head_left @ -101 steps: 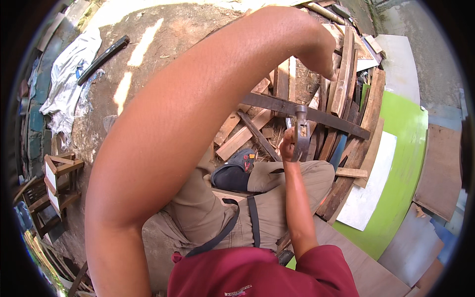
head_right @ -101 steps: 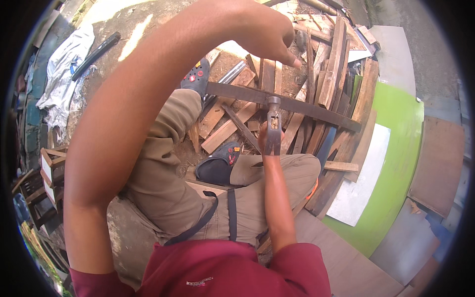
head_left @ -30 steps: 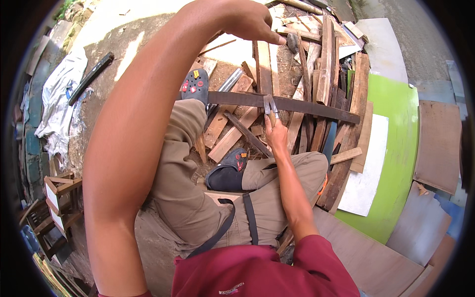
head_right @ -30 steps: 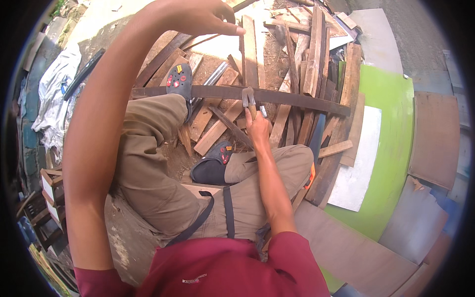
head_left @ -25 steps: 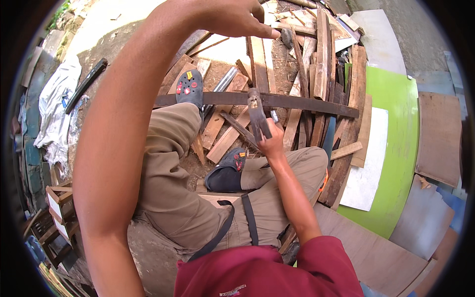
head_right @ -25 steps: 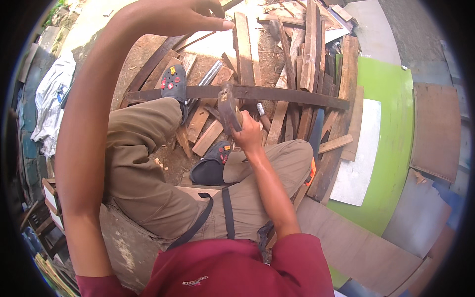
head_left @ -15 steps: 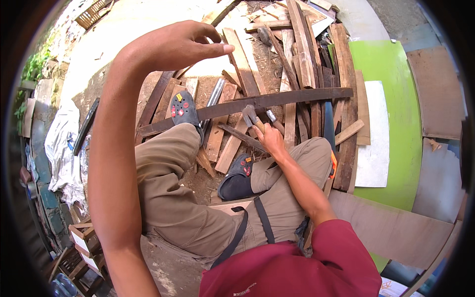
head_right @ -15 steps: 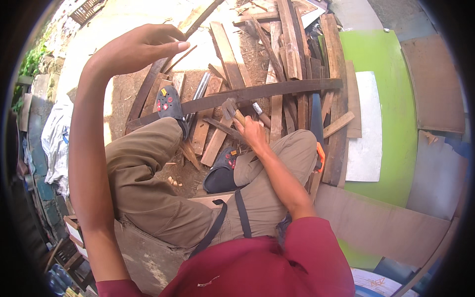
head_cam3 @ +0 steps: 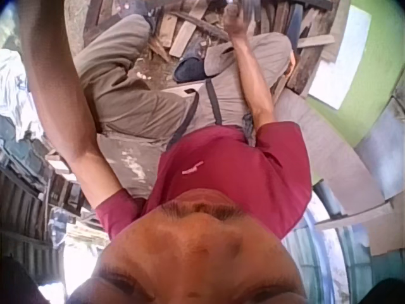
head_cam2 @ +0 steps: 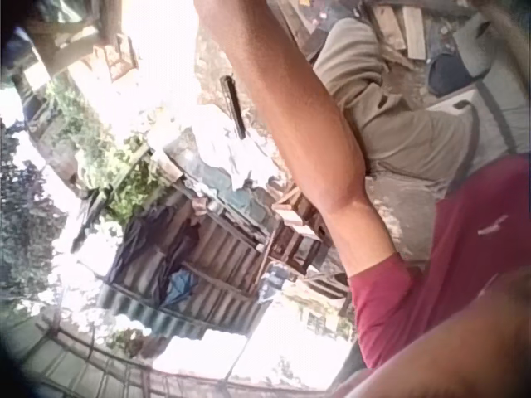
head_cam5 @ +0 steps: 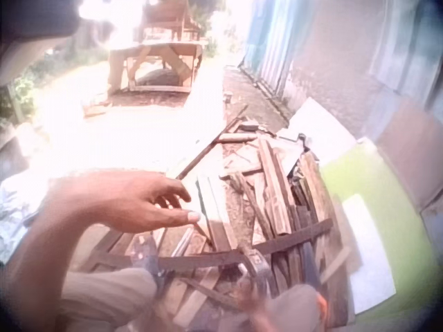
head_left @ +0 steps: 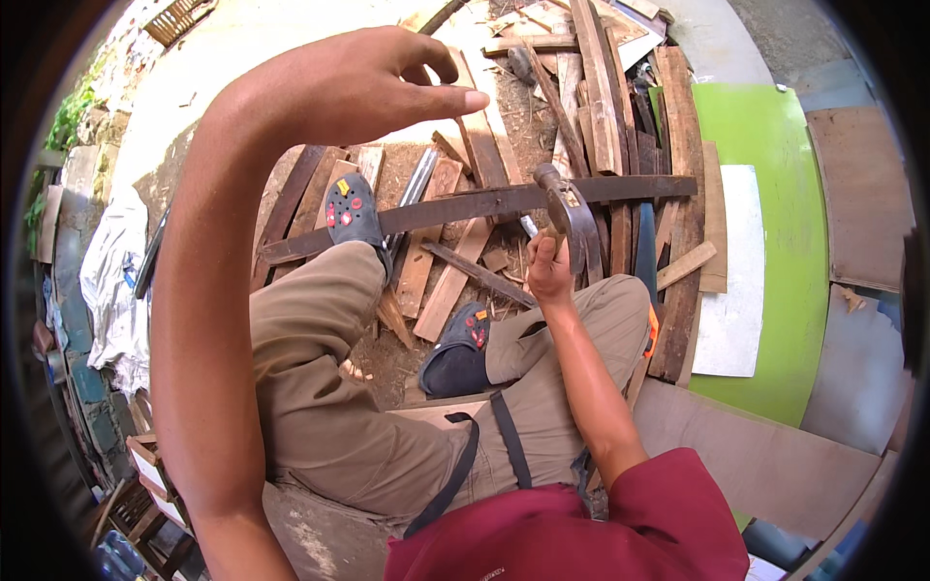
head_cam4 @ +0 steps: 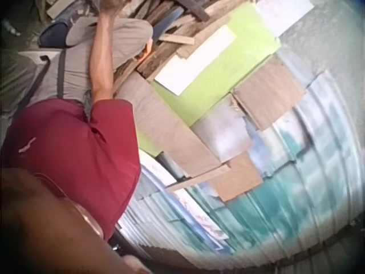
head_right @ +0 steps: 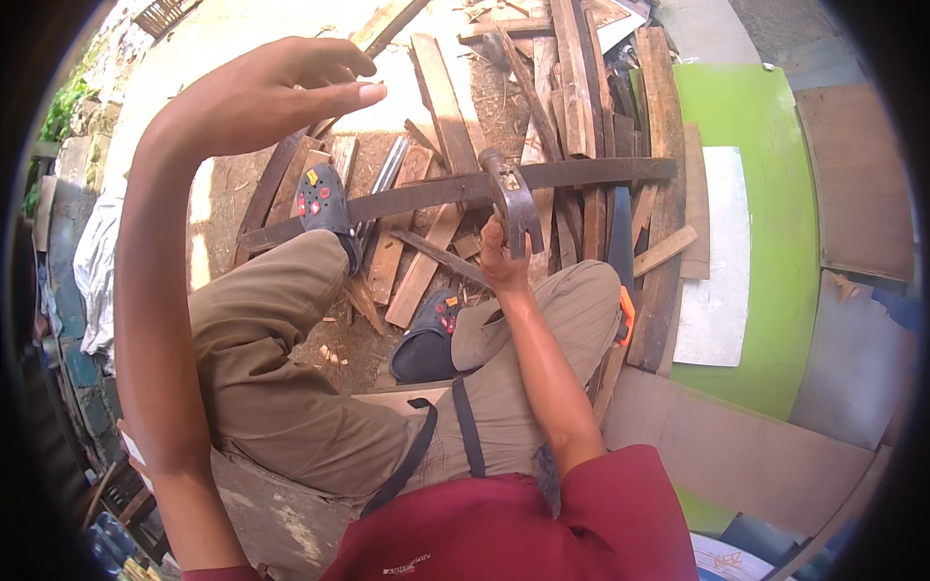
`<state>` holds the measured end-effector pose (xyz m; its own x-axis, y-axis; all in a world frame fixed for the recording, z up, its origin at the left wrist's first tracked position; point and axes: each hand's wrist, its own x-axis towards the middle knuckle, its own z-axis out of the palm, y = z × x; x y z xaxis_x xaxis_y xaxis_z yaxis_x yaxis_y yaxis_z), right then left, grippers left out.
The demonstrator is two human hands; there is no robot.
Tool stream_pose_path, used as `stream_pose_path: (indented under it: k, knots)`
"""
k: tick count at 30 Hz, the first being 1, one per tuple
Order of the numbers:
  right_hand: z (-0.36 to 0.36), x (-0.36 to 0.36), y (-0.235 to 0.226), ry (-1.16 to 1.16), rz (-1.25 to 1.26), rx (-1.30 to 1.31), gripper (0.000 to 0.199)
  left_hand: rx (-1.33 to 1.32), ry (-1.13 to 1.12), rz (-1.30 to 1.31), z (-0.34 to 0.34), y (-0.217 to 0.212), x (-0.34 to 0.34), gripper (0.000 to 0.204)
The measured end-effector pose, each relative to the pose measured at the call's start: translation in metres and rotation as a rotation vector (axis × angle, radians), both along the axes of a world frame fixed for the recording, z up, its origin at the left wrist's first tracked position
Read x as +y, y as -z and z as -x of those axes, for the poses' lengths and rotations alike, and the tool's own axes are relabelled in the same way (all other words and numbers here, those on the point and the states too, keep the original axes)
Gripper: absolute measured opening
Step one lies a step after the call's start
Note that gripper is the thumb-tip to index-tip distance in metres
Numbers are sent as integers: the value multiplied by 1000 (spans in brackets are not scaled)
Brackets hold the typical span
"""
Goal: The person sits on the ground and uses a hammer to repeatedly strike a long metal frame, adjusting its position and orientation throughout. The person also uses a metal bar to assist in shaping or aligning the frame.
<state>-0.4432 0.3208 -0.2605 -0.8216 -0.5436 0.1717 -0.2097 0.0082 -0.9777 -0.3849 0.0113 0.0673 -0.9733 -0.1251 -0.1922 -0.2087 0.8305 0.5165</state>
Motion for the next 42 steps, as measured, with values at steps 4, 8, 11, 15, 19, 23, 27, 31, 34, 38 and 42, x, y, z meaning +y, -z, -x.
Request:
stream_pose_path:
  k: [4,8,11,15,19,23,27,31,34,38,42]
  knots:
    - [-6,0,28,192,-244,552,51,-19,53,5,14,-1,15,66]
    - [-1,3,50,114,-731,31,54,-39,30,74,14,4,8,66]
    - [-19,-10,2,135,-381,250,54,-39,25,114,6,-3,-2,67]
    - [-17,2,22,143,-321,310,51,15,37,94,15,0,3,67]
    - [9,-5,50,135,-769,134,53,1,32,126,13,-2,11,67]
    - [-3,-18,-3,146,-311,194,53,-14,19,115,0,2,0,66]
    - [1,-8,5,-67,24,241,50,0,-6,90,-7,12,-12,66]
    - [-4,0,68,251,-443,298,58,-32,42,106,3,5,-10,66]
    - [-3,-2,47,200,-664,116,53,-90,-24,103,-1,5,-11,65]
    - [-12,-3,28,192,-447,270,54,-32,-17,102,-4,-5,-4,64]
    - [-8,-8,33,195,-502,248,59,-14,17,96,6,-11,6,65]
